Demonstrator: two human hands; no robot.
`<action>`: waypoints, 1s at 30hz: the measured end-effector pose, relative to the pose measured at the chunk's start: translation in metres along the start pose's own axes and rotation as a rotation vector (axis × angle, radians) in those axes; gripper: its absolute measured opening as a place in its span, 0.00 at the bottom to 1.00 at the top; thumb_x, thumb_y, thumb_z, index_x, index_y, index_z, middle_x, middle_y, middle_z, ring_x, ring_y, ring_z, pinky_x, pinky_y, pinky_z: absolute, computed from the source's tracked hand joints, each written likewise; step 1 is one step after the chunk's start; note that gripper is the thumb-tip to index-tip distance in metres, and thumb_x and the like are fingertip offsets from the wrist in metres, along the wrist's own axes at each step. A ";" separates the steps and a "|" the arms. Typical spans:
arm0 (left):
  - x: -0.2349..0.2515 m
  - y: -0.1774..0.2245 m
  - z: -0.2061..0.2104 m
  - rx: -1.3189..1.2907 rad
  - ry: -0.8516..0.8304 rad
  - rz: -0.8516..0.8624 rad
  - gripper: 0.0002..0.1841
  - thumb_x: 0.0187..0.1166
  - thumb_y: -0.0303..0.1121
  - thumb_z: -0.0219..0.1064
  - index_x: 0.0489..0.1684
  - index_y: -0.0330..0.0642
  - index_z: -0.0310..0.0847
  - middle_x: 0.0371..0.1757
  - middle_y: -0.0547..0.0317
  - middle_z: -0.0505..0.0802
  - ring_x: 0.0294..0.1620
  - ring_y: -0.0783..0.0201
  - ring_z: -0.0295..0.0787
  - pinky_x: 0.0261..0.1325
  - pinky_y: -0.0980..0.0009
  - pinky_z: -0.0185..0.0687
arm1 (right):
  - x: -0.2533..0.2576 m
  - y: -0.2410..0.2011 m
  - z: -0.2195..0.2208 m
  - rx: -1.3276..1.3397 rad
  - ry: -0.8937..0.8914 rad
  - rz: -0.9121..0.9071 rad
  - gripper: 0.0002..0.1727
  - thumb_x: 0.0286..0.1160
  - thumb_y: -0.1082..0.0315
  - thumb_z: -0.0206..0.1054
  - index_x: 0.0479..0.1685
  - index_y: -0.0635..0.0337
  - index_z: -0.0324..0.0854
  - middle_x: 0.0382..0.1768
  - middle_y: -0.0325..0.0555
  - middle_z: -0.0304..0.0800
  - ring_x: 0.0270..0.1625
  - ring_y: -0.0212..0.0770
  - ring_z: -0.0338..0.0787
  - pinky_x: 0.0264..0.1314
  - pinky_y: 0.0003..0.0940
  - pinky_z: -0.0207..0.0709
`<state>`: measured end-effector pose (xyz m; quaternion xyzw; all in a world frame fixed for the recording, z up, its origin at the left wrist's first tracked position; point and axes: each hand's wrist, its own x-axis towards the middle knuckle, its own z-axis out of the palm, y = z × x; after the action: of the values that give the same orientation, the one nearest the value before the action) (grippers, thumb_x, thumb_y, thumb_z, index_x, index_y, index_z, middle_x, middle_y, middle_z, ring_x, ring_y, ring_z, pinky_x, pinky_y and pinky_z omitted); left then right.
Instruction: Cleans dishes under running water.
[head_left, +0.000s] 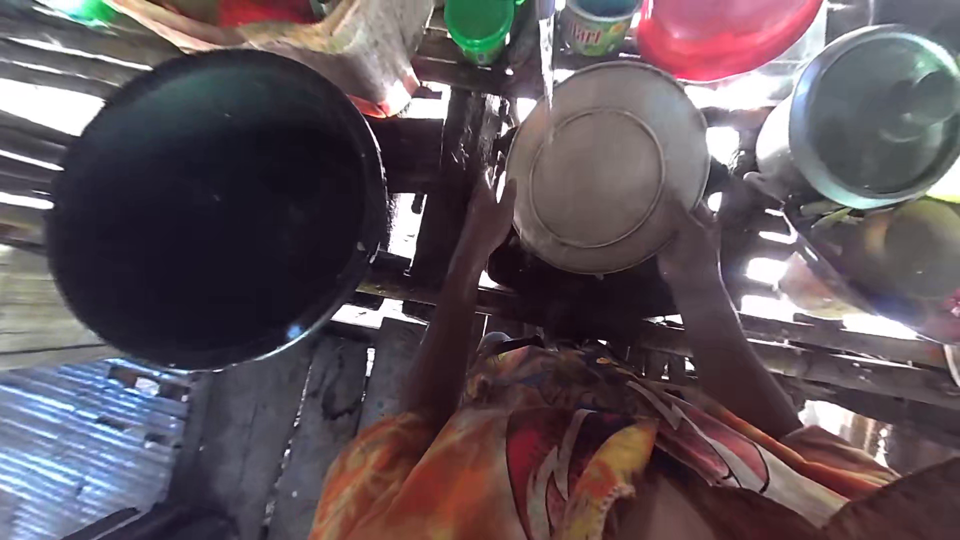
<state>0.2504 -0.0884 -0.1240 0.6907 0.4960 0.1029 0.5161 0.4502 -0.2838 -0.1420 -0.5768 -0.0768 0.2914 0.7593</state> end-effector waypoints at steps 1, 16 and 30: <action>0.000 -0.002 0.003 -0.021 0.017 -0.001 0.34 0.92 0.49 0.52 0.91 0.38 0.52 0.82 0.36 0.75 0.82 0.46 0.74 0.82 0.46 0.69 | -0.001 0.004 0.001 0.070 0.043 0.063 0.12 0.85 0.67 0.65 0.61 0.60 0.80 0.48 0.42 0.93 0.51 0.37 0.94 0.60 0.40 0.89; -0.035 0.003 0.008 -0.847 0.387 0.024 0.22 0.95 0.44 0.48 0.69 0.37 0.77 0.54 0.50 0.92 0.53 0.60 0.92 0.58 0.57 0.90 | 0.010 0.019 0.052 -0.542 0.038 0.007 0.26 0.85 0.54 0.65 0.72 0.65 0.75 0.58 0.53 0.88 0.58 0.41 0.90 0.64 0.40 0.84; -0.050 0.002 0.023 -0.636 0.241 0.120 0.25 0.95 0.48 0.45 0.51 0.38 0.85 0.41 0.58 0.92 0.42 0.69 0.89 0.50 0.64 0.88 | -0.004 0.024 0.170 -1.288 -0.849 -0.702 0.30 0.92 0.55 0.44 0.85 0.60 0.70 0.91 0.53 0.60 0.94 0.58 0.52 0.95 0.62 0.36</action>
<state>0.2417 -0.1419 -0.1140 0.5062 0.4549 0.3634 0.6361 0.3615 -0.1408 -0.1089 -0.6810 -0.6810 0.1302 0.2356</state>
